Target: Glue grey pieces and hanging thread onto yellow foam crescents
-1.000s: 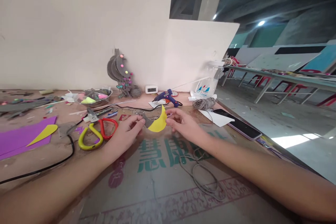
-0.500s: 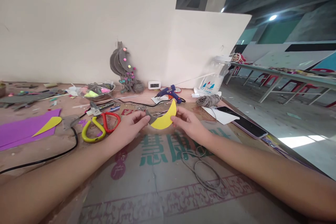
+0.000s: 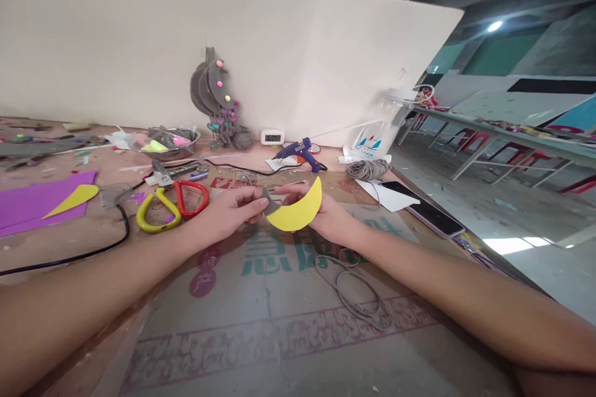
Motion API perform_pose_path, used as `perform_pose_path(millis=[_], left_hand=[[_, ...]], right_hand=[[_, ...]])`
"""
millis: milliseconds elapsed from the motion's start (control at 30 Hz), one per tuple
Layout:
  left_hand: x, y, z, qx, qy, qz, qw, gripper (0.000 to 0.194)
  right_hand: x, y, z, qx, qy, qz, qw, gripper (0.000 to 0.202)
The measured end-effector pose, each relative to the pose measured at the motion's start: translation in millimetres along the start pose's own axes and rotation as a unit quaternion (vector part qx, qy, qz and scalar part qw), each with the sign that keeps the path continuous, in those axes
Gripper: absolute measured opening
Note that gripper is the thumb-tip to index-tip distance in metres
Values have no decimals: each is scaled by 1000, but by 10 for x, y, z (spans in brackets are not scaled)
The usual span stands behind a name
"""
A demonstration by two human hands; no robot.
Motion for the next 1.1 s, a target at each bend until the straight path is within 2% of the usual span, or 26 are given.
perform_pose_path(millis=[100, 300, 400, 500, 600, 733, 967, 1100], left_hand=[[0, 1, -5, 0, 8, -6, 1000, 30], [-1, -2, -14, 0, 23, -5, 1000, 29], [2, 0, -17, 0, 16, -6, 1000, 29], [4, 3, -12, 7, 13, -10, 1000, 29], [9, 2, -12, 11, 19, -16, 1000, 30], [14, 0, -19, 14, 24, -17, 999, 31], [21, 3, -21, 17, 31, -24, 999, 31], [26, 18, -31, 27, 48, -30, 998, 32]], right_hand=[[-36, 10, 13, -37, -64, 21, 997, 23], [-76, 33, 65, -22, -102, 49, 993, 9], [-64, 8, 9, -25, -56, 51, 997, 22], [-2, -20, -50, -29, 4, 4, 1000, 42], [39, -29, -77, -51, 32, -36, 998, 46], [44, -11, -8, -22, 23, -55, 998, 50], [-12, 14, 29, 9, -36, -1, 999, 16], [-27, 30, 50, 22, -47, 17, 999, 17]])
Point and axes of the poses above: each hand's wrist, its own y-axis towards the middle knuckle, its own x-axis out of the palm, z = x × y, the point moved 5 cm from there along y, towards the middle knuckle, and after that the axes turned 3 degrees about z, right-handed, at the moved point
